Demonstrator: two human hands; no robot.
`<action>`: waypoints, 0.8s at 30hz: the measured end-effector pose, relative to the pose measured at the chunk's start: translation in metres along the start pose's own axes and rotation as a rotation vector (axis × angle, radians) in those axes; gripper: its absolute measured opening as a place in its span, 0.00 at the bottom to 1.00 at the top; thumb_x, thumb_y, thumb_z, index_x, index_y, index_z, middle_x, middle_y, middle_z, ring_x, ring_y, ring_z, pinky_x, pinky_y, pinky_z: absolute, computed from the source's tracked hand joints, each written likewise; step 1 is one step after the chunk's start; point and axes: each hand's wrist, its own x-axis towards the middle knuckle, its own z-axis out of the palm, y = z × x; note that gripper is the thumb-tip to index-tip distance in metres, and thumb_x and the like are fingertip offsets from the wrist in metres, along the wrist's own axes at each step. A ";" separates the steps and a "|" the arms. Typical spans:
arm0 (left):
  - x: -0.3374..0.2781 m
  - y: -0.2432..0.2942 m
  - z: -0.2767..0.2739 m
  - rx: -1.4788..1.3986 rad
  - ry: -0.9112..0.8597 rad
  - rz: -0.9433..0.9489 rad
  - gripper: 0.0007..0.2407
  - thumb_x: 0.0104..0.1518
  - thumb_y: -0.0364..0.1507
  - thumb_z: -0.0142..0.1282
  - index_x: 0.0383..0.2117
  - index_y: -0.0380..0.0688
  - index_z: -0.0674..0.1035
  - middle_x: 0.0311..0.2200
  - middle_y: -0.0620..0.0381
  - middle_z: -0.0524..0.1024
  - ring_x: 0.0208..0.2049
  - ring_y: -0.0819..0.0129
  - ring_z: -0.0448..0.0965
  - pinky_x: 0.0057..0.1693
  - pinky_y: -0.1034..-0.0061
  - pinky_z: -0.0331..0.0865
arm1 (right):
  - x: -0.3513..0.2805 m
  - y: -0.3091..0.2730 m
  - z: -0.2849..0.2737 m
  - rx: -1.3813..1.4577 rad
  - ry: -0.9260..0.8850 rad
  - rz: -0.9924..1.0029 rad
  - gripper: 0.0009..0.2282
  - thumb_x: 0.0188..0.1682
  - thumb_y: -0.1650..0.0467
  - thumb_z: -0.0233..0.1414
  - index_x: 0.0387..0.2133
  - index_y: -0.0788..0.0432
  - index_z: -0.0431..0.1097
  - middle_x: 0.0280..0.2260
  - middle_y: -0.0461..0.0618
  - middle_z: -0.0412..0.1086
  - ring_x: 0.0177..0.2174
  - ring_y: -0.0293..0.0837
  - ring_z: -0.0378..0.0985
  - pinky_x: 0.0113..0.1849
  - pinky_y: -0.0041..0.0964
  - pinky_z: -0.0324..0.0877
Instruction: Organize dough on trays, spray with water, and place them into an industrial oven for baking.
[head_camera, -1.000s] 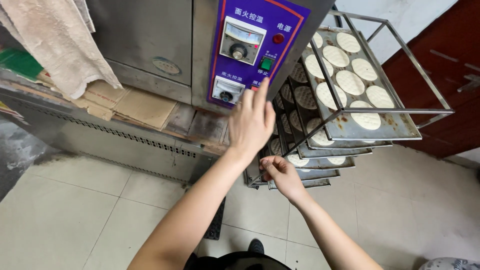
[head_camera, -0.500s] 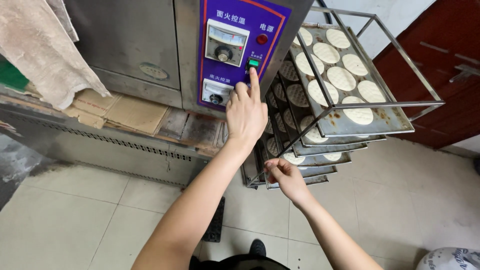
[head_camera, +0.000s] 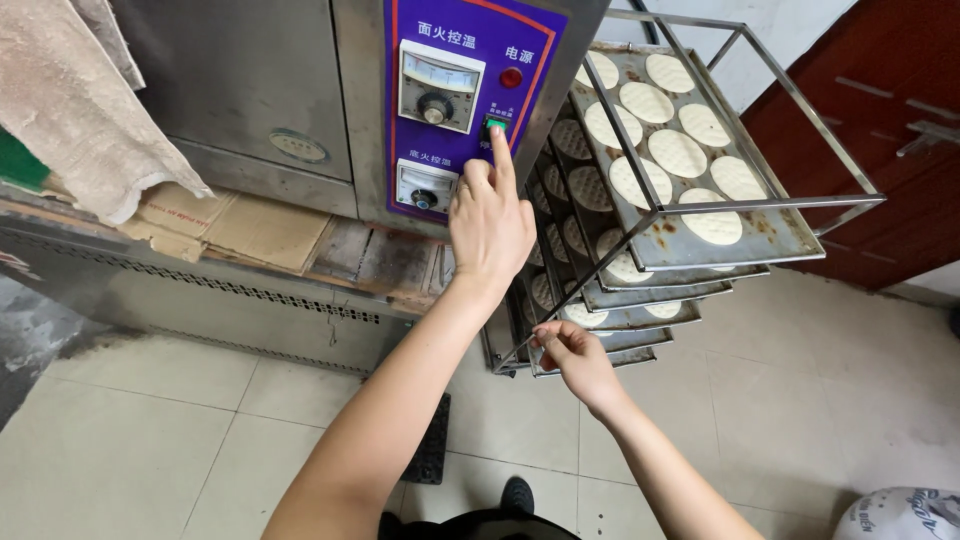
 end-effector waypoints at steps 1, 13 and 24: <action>-0.001 0.000 0.002 0.001 0.015 0.003 0.37 0.51 0.28 0.57 0.69 0.30 0.54 0.41 0.45 0.67 0.36 0.55 0.75 0.46 0.67 0.74 | -0.001 -0.001 -0.001 -0.012 -0.001 -0.006 0.10 0.55 0.68 0.50 0.41 0.63 0.73 0.32 0.44 0.76 0.27 0.34 0.71 0.33 0.29 0.70; 0.001 0.008 -0.017 -0.079 -0.064 -0.053 0.40 0.49 0.27 0.59 0.69 0.29 0.50 0.41 0.44 0.66 0.34 0.57 0.75 0.43 0.68 0.74 | 0.002 0.008 -0.003 -0.010 -0.014 -0.035 0.09 0.55 0.69 0.50 0.41 0.63 0.73 0.32 0.44 0.75 0.27 0.34 0.71 0.32 0.30 0.70; -0.080 0.032 -0.012 -0.228 -0.348 -0.095 0.37 0.49 0.28 0.58 0.68 0.28 0.56 0.44 0.41 0.68 0.37 0.53 0.79 0.44 0.66 0.76 | 0.005 0.026 -0.021 0.022 0.005 -0.003 0.10 0.55 0.69 0.49 0.41 0.64 0.73 0.33 0.45 0.76 0.28 0.35 0.73 0.35 0.31 0.72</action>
